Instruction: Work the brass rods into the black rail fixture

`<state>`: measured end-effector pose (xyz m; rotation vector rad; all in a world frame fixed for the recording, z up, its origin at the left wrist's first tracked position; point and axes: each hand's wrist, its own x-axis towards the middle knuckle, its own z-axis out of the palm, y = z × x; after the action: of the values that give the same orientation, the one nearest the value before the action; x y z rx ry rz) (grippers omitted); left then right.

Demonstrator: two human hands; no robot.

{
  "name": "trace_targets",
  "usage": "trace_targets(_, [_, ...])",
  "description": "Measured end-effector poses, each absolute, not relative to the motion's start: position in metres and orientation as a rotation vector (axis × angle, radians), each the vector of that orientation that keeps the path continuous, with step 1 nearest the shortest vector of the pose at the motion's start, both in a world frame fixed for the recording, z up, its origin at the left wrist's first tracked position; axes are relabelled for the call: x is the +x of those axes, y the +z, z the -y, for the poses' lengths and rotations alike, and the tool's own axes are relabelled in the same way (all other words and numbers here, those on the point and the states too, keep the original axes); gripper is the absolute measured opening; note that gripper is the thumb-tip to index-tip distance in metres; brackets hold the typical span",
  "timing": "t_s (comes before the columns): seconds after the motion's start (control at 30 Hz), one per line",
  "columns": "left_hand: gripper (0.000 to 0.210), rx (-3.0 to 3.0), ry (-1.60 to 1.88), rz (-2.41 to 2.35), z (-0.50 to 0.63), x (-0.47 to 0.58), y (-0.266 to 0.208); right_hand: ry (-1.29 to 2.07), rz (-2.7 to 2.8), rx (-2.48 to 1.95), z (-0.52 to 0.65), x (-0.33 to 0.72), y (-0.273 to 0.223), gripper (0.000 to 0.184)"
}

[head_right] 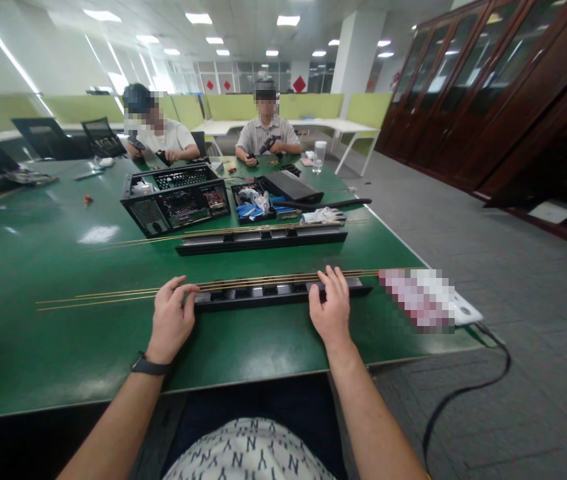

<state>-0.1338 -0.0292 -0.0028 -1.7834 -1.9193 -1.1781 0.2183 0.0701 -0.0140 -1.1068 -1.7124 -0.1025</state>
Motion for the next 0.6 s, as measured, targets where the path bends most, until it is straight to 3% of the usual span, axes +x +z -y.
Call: trace_targets(0.6, [0.018, -1.801, -1.222, 1.896, 0.028, -0.126, 0.001, -0.098, 1.710, -1.114, -0.070, 0.219, -0.013, 0.034])
